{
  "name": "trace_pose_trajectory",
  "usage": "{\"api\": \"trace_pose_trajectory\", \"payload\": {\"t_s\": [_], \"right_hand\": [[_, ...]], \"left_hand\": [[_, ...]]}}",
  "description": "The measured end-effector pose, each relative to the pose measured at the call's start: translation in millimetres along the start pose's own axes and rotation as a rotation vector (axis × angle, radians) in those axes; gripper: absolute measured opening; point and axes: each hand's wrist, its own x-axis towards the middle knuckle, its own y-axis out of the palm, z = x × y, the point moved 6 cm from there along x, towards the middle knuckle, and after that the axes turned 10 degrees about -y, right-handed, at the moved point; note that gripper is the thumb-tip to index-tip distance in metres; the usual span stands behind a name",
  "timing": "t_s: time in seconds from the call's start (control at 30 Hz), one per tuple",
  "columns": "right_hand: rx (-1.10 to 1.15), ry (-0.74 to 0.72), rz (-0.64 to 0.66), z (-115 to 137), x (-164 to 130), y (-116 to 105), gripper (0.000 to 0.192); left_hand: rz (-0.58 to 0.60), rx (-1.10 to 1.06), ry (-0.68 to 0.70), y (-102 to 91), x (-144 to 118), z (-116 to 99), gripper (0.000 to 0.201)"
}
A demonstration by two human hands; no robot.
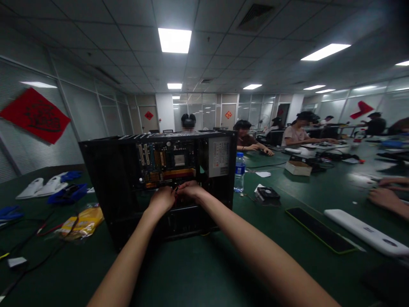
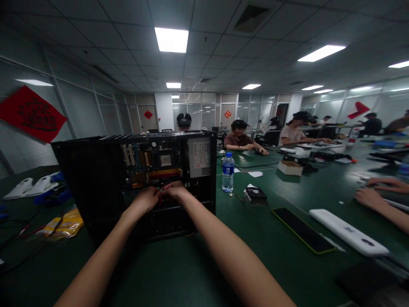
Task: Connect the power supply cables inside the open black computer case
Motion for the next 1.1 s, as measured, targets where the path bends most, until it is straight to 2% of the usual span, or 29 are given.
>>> {"api": "trace_pose_trajectory", "payload": {"t_s": [0.63, 1.1], "right_hand": [[0.173, 0.052, -0.007, 1, -10, 0, 0.021], [0.258, 0.095, 0.006, -1, -10, -3, 0.021]], "left_hand": [[0.025, 0.007, 0.002, -3.4, -5, -4, 0.039], [-0.040, 0.050, -0.013, -4.0, -6, -4, 0.039]]}}
